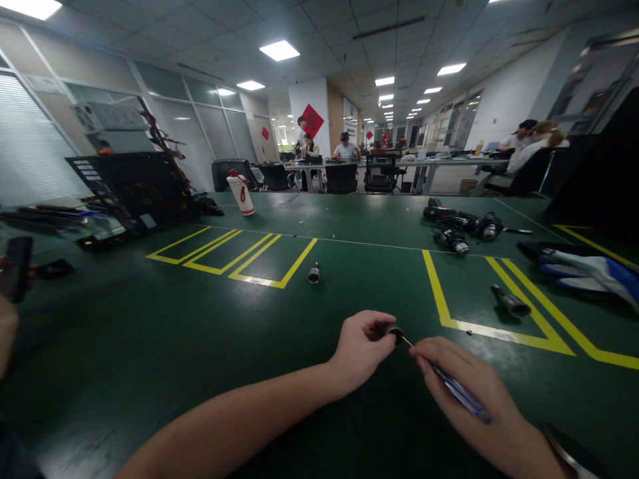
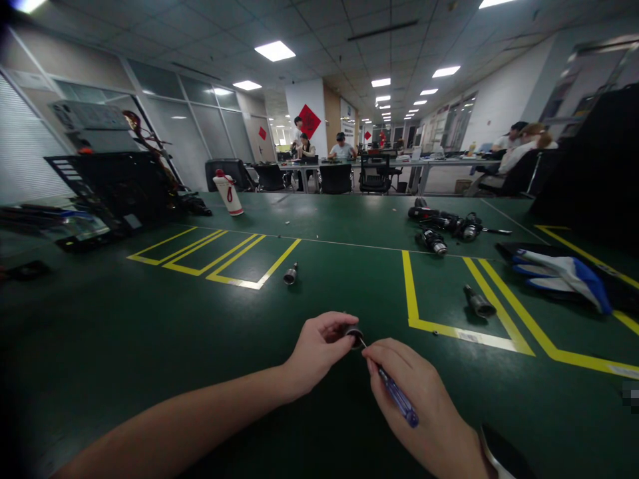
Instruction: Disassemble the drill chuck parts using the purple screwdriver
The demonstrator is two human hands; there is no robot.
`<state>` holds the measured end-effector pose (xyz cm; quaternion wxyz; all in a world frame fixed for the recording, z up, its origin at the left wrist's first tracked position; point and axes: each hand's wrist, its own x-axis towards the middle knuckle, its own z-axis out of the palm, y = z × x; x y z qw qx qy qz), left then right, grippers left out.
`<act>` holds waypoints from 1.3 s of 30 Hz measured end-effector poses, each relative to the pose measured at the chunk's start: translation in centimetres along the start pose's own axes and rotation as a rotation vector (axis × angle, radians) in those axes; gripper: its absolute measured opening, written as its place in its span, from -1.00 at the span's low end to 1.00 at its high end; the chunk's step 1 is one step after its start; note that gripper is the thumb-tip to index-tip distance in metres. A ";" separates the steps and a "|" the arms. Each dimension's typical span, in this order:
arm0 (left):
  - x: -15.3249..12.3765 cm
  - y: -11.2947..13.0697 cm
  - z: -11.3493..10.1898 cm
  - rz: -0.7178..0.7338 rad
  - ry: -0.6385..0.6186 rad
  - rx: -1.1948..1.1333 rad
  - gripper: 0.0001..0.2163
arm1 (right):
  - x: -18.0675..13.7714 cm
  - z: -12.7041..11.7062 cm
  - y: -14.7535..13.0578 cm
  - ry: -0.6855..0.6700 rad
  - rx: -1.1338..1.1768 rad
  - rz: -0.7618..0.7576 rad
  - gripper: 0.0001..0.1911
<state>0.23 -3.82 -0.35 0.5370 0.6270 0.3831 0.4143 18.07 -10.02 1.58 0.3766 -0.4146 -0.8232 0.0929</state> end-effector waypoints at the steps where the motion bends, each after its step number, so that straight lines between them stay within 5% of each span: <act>1: 0.0 0.1 0.0 -0.002 0.009 0.001 -0.74 | 0.0 0.0 -0.1 -0.008 -0.009 -0.008 -0.77; 27: 0.3 -0.1 0.1 -0.044 0.039 -0.032 -0.77 | -0.1 0.1 -1.0 0.076 -0.051 -0.074 -0.74; 31: 0.4 -0.1 -0.2 -0.083 0.037 -0.096 -0.78 | 0.7 -1.4 0.5 0.142 0.190 0.153 -0.87; 35: 0.8 1.0 -0.4 -0.243 0.085 -0.191 -0.81 | 2.0 -4.4 5.4 0.335 0.565 0.695 -0.75; 39: 1.1 1.7 -0.5 -0.330 0.141 -0.372 -0.84 | 1.8 -6.1 10.1 0.433 0.522 0.878 -0.77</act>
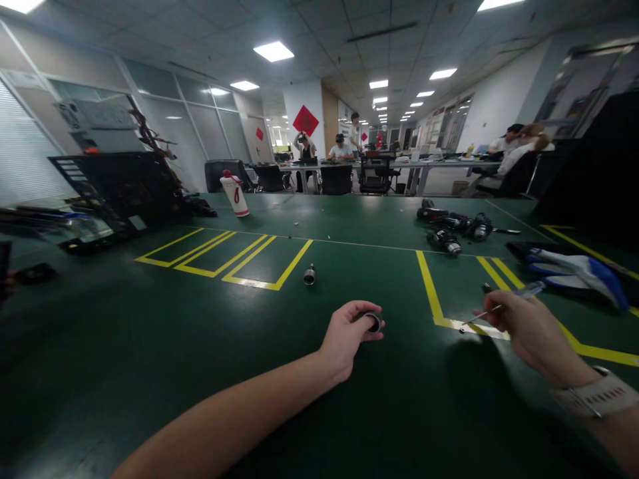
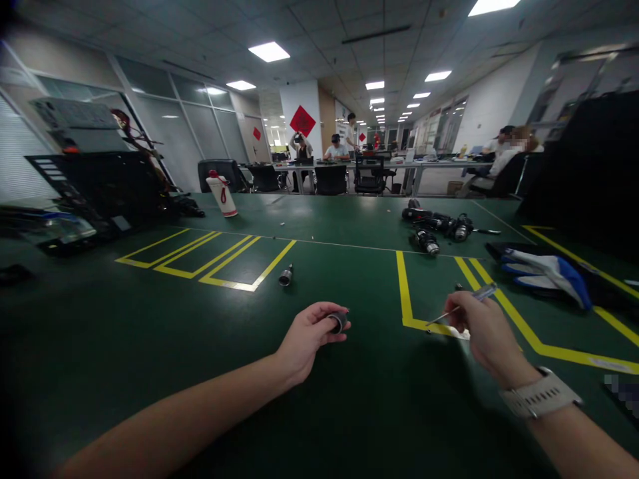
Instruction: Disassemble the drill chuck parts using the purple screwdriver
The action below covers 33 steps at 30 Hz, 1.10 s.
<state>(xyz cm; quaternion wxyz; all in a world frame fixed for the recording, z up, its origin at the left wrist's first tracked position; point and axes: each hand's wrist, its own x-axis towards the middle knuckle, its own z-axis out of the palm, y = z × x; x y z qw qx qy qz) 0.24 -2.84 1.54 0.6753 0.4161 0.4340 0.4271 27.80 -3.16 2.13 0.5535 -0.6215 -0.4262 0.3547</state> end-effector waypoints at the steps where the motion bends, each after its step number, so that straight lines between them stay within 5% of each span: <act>1: 0.1 0.0 0.0 -0.011 0.000 -0.039 -0.85 | 0.4 -0.3 0.4 0.007 -0.010 0.024 -0.78; 18: -0.4 0.0 -0.3 -0.097 -0.061 -0.072 -0.67 | 1.1 -0.4 2.0 0.006 -0.167 0.105 -0.84; 23: -0.4 -0.1 -0.3 -0.049 -0.087 -0.044 -0.63 | 0.8 -0.2 2.2 -0.045 -0.059 0.151 -0.86; 30: -0.4 0.0 -0.3 0.007 -0.070 0.043 -0.72 | -2.3 2.2 0.2 -0.272 0.206 0.127 -0.81; 33: -0.6 0.0 0.0 0.020 -0.049 0.068 -0.70 | -5.1 3.8 -1.4 -0.450 0.242 -0.054 -0.78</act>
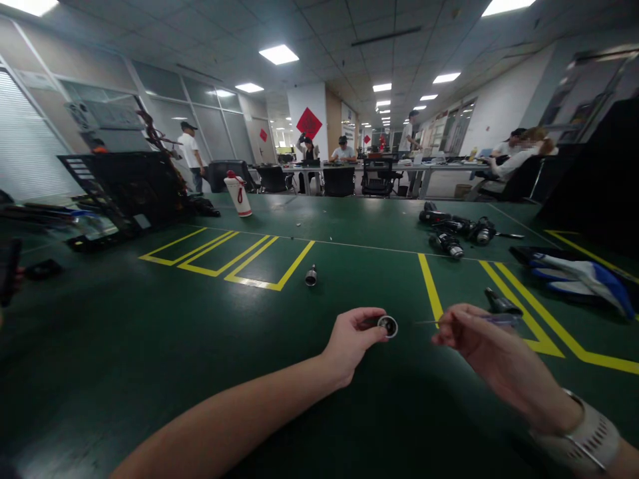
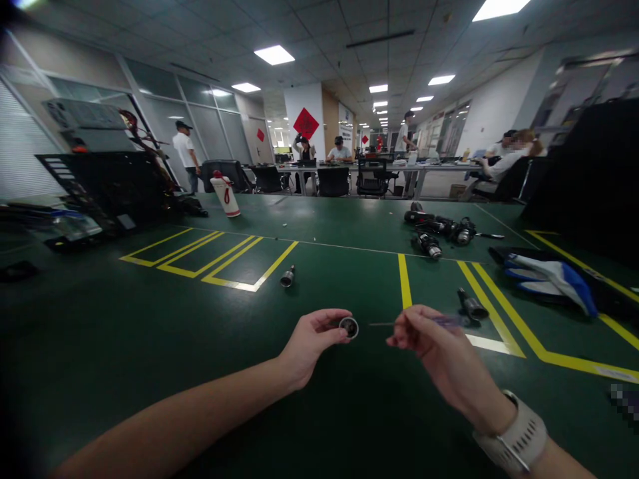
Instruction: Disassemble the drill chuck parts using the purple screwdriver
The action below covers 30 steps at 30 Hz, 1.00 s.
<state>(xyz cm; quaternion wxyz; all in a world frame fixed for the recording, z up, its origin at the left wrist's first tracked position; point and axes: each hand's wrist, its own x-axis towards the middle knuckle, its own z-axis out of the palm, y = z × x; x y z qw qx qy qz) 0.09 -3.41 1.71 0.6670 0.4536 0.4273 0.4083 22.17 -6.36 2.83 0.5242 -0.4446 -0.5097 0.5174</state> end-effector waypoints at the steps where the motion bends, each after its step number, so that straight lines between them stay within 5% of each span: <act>1: 0.0 0.0 0.1 0.005 0.002 0.004 -0.70 | -0.5 0.9 -0.3 -0.046 -0.082 -0.077 -0.78; 6: -0.1 -0.5 0.3 0.071 -0.024 0.014 -0.69 | -2.3 3.2 -0.5 -0.154 -0.613 -0.437 -0.85; 10: -0.3 -0.6 0.3 0.110 -0.057 0.048 -0.72 | -2.6 3.3 0.4 -0.167 -0.781 -0.625 -0.80; 21: 0.1 -1.6 0.1 0.187 -0.074 0.076 -0.76 | -3.3 4.2 0.2 -0.113 -0.950 -0.836 -0.73; 30: 0.5 -1.9 0.1 0.210 -0.037 0.054 -0.81 | -3.6 4.1 0.5 -0.168 -1.031 -0.848 -0.74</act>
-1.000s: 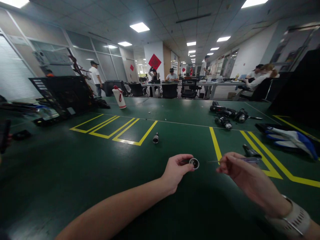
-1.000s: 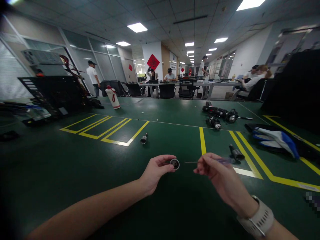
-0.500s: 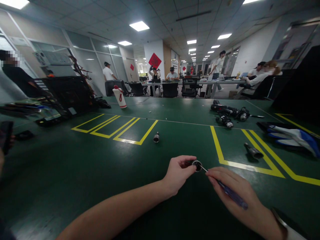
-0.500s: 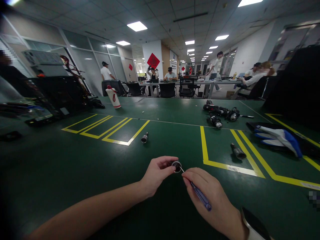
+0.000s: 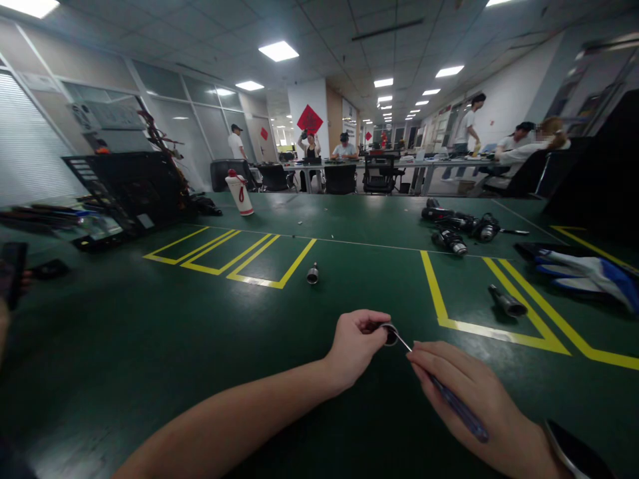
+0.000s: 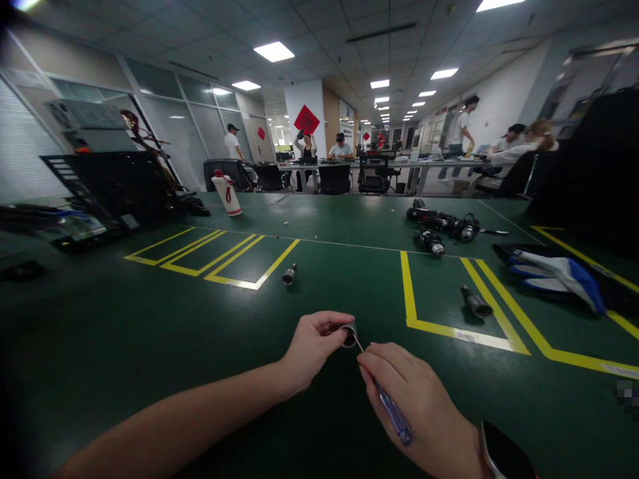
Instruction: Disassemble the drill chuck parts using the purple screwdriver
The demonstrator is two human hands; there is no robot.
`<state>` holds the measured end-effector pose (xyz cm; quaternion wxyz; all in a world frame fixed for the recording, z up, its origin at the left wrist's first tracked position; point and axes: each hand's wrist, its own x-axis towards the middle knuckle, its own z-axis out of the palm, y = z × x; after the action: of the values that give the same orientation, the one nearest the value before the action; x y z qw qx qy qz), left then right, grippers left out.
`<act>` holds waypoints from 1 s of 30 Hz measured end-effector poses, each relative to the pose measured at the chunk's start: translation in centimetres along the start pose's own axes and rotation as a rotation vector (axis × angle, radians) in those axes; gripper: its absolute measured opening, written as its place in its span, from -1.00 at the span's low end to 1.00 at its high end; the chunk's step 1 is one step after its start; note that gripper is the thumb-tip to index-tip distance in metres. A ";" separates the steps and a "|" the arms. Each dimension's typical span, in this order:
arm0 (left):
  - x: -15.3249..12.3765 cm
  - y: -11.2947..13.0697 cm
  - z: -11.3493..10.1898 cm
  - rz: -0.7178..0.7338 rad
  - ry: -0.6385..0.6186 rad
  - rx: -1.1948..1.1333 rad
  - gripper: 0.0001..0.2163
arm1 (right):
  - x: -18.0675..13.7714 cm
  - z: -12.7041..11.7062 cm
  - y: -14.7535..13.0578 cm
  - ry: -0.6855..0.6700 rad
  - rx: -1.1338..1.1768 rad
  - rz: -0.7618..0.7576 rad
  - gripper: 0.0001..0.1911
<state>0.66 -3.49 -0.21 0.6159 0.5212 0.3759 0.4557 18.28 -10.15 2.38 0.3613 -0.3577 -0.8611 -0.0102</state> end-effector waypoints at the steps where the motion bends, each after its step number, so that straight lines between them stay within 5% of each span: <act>1: 0.0 0.0 0.0 0.003 -0.005 0.001 -0.81 | 0.0 0.0 0.0 0.001 -0.006 -0.005 -0.74; 21: 0.5 0.3 -0.5 0.086 -0.022 0.082 -0.81 | -0.7 0.6 0.4 0.007 -0.059 -0.063 -0.70; 25: 3.4 2.9 -4.0 0.263 0.229 0.218 -0.83 | -1.5 0.7 0.7 0.039 -0.056 -0.088 -0.70; 30: 7.0 6.0 -12.2 0.328 0.555 0.505 -0.79 | -1.8 1.0 0.9 0.023 -0.028 -0.068 -0.71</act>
<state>-9.71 7.10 3.64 0.2628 0.5663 0.5399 0.5646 19.05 -10.29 0.31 0.3654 -0.3332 -0.8683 -0.0384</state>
